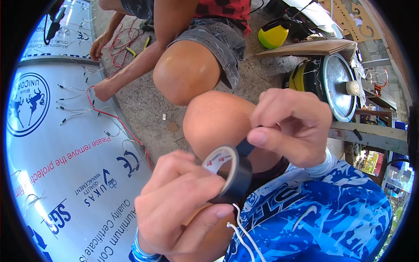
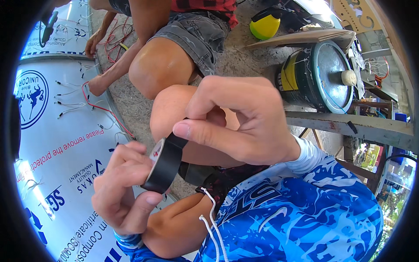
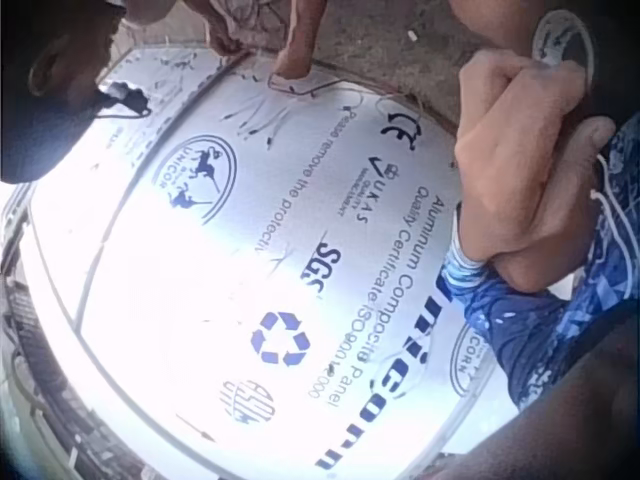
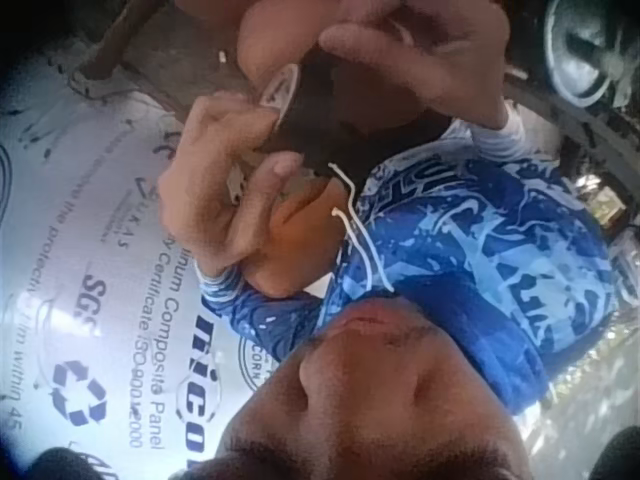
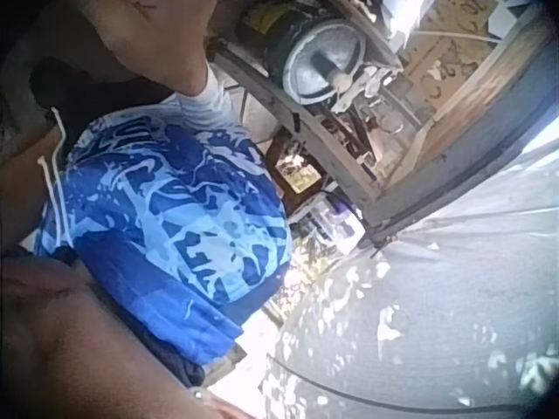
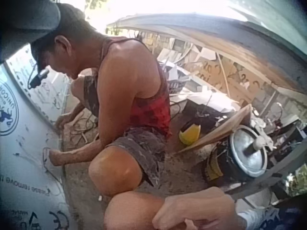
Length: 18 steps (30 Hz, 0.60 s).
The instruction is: Applying electrical tape to wires connected to an aluminum composite panel.
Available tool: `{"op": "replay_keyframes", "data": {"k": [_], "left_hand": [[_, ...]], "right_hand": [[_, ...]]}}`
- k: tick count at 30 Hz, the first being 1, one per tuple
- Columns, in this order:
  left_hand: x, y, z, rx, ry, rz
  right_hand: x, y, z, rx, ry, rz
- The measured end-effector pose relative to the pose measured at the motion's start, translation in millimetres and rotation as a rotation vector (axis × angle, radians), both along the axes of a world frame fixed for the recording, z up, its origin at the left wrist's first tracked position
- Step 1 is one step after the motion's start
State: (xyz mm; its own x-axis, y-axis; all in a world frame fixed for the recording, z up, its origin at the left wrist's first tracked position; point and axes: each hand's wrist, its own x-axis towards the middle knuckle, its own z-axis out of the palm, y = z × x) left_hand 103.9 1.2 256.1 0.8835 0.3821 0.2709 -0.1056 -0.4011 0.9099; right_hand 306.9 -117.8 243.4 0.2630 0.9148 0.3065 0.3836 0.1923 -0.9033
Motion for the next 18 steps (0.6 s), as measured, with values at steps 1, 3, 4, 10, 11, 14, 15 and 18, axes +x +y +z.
{"op": "replay_keyframes", "data": {"k": [1,3,4,10,11,14,15,18], "left_hand": [[-5.3,-8.5,2.7,-0.071,0.084,0.085],[-8.2,-16.9,0.5,-0.012,0.105,0.122],[-8.8,-19.7,-1.4,0.049,0.132,0.160],[-16.4,-23.0,12.3,0.150,0.307,0.200],[-16.8,-24.0,12.2,0.156,0.358,0.248],[-23.9,-24.2,8.0,0.129,0.449,0.315],[-25.8,-21.5,3.9,0.119,0.477,0.298],[-29.1,-14.6,-11.9,0.155,0.449,0.274]], "right_hand": [[-4.7,-1.3,-0.9,-0.003,0.003,0.005],[-14.5,-3.9,-4.9,-0.019,-0.296,-0.042],[-18.8,-4.5,-8.9,-0.024,-0.302,-0.041],[-37.4,-2.9,-13.5,0.100,-0.511,-0.107],[-38.5,-2.0,-14.5,0.097,-0.511,-0.101],[-40.7,0.6,-17.8,0.112,-0.558,-0.111],[-39.8,1.8,-20.1,0.130,-0.605,-0.111],[-39.0,4.0,-7.3,0.041,-0.672,-0.111]]}}
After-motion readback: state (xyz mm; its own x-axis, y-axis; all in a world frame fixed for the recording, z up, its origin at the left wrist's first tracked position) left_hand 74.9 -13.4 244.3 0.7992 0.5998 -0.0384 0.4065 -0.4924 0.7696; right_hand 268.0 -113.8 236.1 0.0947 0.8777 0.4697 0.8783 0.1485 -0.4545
